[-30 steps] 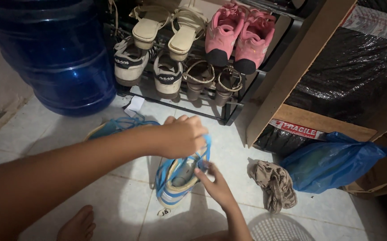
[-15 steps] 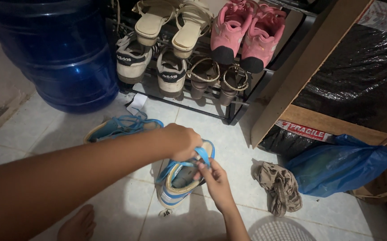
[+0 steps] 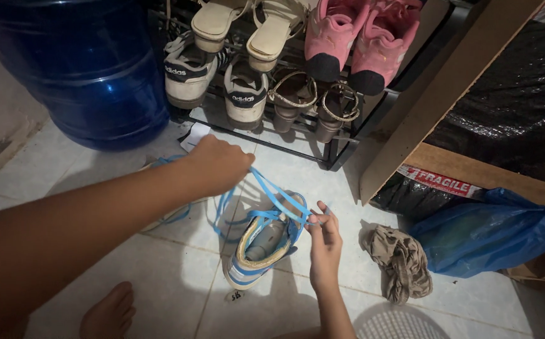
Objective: The person sits on the floor and laces a blue and white sneaker. They thread the blue shoelaces through the eyelets, pull them tight, and tie a knot.
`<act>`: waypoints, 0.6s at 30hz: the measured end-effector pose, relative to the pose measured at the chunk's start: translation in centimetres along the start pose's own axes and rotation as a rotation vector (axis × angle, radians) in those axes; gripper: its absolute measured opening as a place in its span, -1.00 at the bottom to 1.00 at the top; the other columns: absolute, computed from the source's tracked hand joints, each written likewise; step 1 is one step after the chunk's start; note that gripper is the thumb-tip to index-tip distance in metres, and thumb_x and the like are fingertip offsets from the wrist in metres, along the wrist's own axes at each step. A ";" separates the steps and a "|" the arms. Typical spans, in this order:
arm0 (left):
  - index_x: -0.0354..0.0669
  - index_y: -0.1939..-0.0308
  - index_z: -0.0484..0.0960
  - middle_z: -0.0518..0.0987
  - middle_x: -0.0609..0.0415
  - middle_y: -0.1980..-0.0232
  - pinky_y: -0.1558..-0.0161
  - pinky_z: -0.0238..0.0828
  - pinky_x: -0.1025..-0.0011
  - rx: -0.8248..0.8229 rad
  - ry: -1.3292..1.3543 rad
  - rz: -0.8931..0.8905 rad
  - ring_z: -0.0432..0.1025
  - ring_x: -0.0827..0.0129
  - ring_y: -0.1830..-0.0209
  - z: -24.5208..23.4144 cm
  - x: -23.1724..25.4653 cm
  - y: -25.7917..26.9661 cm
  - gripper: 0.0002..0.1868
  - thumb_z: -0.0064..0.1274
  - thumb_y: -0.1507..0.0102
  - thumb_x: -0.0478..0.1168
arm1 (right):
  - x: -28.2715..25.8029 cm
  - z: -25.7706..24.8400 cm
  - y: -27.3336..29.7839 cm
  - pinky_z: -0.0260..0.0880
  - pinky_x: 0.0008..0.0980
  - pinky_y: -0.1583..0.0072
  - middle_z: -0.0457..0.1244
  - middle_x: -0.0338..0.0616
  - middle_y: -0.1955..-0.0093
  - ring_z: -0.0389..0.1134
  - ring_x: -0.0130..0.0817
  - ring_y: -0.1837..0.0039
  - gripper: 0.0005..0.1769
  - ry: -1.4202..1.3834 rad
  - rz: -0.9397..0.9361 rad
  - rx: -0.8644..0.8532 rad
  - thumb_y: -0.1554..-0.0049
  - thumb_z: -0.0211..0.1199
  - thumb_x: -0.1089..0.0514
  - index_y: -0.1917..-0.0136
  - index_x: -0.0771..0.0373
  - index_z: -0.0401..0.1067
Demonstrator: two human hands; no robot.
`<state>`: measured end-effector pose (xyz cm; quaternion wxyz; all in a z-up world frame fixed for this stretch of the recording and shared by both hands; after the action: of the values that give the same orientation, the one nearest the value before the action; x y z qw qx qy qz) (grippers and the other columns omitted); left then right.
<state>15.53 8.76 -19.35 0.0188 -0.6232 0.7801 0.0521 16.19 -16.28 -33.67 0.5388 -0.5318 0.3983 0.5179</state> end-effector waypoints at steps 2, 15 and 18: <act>-0.09 -0.06 0.60 0.69 -0.05 0.22 0.22 0.52 0.06 0.015 -0.043 -0.014 0.62 0.04 0.21 -0.6 -0.8 0.0 -0.72 -0.02 -0.30 -0.17 | 0.2 -0.4 -0.1 0.30 -0.26 -0.27 0.28 -0.24 -0.39 0.27 -0.38 -0.28 -0.76 -0.135 0.102 -0.016 -0.27 0.13 0.05 0.12 0.25 0.40; -0.21 0.18 0.60 0.65 0.09 0.33 0.42 0.47 0.48 0.202 1.221 -0.273 0.56 0.45 0.47 -1.8 -3.3 -0.5 -0.79 0.08 -0.29 -0.13 | 7.5 -2.3 -1.5 0.39 -0.31 0.01 0.38 -0.14 0.08 0.39 -0.36 0.08 -0.61 0.433 0.209 -0.066 -0.24 0.10 0.05 -0.22 0.29 0.51; -0.21 0.13 0.61 0.65 0.10 0.29 0.41 0.47 0.50 0.219 1.234 -0.265 0.57 0.49 0.41 -1.6 -3.4 -0.1 -0.78 0.10 -0.26 -0.14 | 8.4 -1.9 -2.5 0.42 -0.38 0.05 0.31 -0.21 -0.05 0.36 -0.39 0.10 -0.67 0.570 0.036 -0.030 -0.19 0.19 0.10 -0.16 0.26 0.57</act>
<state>16.43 11.86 -17.42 -0.3639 -0.6242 0.5647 -0.3989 20.12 -16.81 -41.76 0.3880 -0.6566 0.5354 0.3628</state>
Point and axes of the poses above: each hand's wrist, its own y-axis away from the middle knuckle, its own z-axis out of the palm, x = y × z, the point moved 6 cm from there along -y, towards the middle knuckle
